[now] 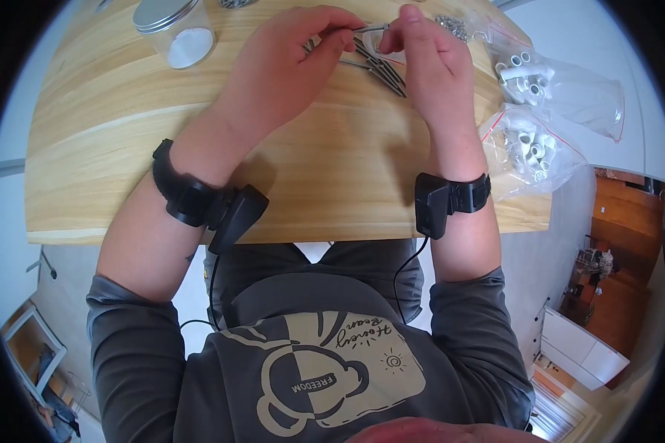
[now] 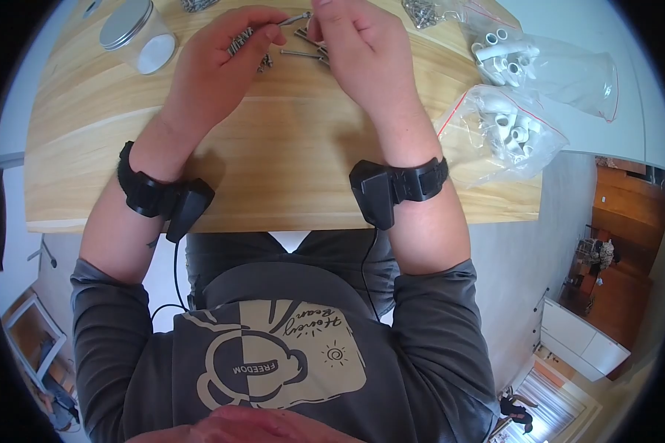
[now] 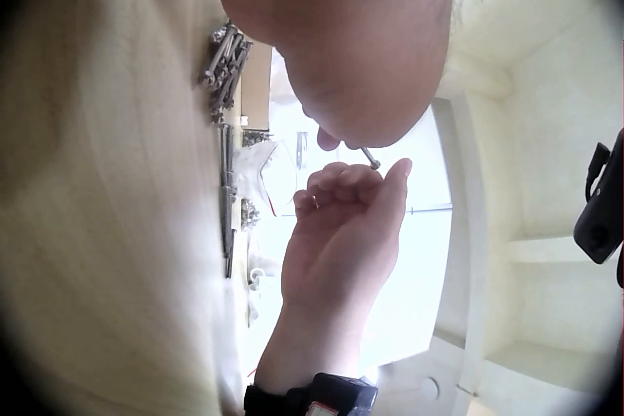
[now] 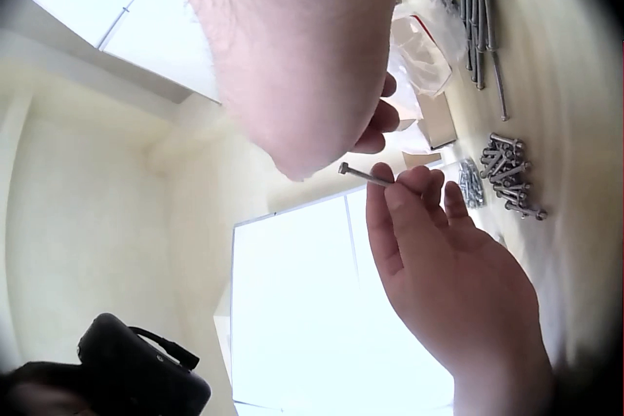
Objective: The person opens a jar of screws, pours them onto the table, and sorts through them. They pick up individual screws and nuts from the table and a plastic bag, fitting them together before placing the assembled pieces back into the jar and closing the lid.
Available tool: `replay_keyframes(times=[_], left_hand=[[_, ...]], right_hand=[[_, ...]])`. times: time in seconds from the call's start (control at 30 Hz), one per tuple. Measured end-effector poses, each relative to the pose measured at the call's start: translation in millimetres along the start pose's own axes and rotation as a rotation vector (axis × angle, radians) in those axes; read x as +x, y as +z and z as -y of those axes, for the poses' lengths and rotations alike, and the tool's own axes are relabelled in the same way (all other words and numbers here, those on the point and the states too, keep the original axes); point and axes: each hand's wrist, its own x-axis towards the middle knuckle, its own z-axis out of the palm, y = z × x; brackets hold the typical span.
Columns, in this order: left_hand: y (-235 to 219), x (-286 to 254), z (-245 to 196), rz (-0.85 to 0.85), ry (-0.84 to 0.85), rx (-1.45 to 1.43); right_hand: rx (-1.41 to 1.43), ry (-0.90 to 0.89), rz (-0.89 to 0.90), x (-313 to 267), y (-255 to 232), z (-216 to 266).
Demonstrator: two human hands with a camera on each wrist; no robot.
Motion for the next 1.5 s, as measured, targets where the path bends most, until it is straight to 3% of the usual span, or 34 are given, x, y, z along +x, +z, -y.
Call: replay_keyframes(times=[0.03, 0.1, 0.37, 0.43, 0.57, 0.67, 0.73, 0.87, 0.93, 1.07, 1.13, 1.17, 1.2, 1.23, 1.3, 1.37, 1.43, 1.5], left_hand=[[-1, 0, -4, 0.000, 0.001, 0.001], [-4, 2, -13, 0.030, -0.263, -0.194], [0, 2, -10, -0.008, -0.404, -0.352], [1, 2, -11, -0.017, -0.438, -0.382], [-2, 3, -16, -0.015, -0.420, -0.307], [-1, 1, -12, -0.029, -0.372, -0.267], [1, 1, -9, -0.043, -0.341, -0.218], [-1, 3, -12, -0.028, -0.415, -0.287], [-2, 3, -14, -0.014, -0.415, -0.241], [0, 1, -3, -0.081, -0.239, -0.135], [-3, 1, 6, -0.088, -0.188, -0.086], [-7, 2, 7, -0.040, -0.326, -0.118], [-9, 3, 8, 0.009, -0.465, -0.148], [-9, 4, 11, 0.017, -0.464, -0.140], [-7, 5, 20, 0.015, -0.280, 0.164], [-7, 6, 24, 0.081, -0.326, 0.249], [-6, 6, 30, 0.152, -0.371, 0.337], [-3, 2, 38, 0.074, -0.225, 0.449]], right_hand=[[0.047, -0.006, -0.041, 0, 1, -1], [0.085, -0.046, -0.053, 2, 1, -8], [0.154, -0.063, 0.043, -2, 2, -5], [0.039, 0.198, -0.064, -1, 2, 10], [0.045, 0.287, -0.106, -1, -5, -1], [0.120, 0.162, -0.140, 1, 3, -2], [0.112, -0.033, -0.083, 1, 4, -8], [0.176, -0.033, -0.017, 0, 3, -13], [0.069, 0.072, -0.089, 0, -6, 3], [-0.065, 0.095, -0.241, 9, -16, -17], [-0.429, -0.241, -0.167, 12, -21, -28], [-0.424, -0.240, -0.173, 11, -19, -25], [-0.393, -0.128, -0.159, 10, -15, -21], [-0.360, -0.017, -0.146, 9, -13, -19], [-0.467, -0.036, -0.142, 12, -16, -41], [-0.575, -0.052, -0.140, 14, -22, -52], [-0.558, 0.323, -0.005, 16, -28, -48], [-0.581, 0.259, 0.025, 20, -33, -69]])
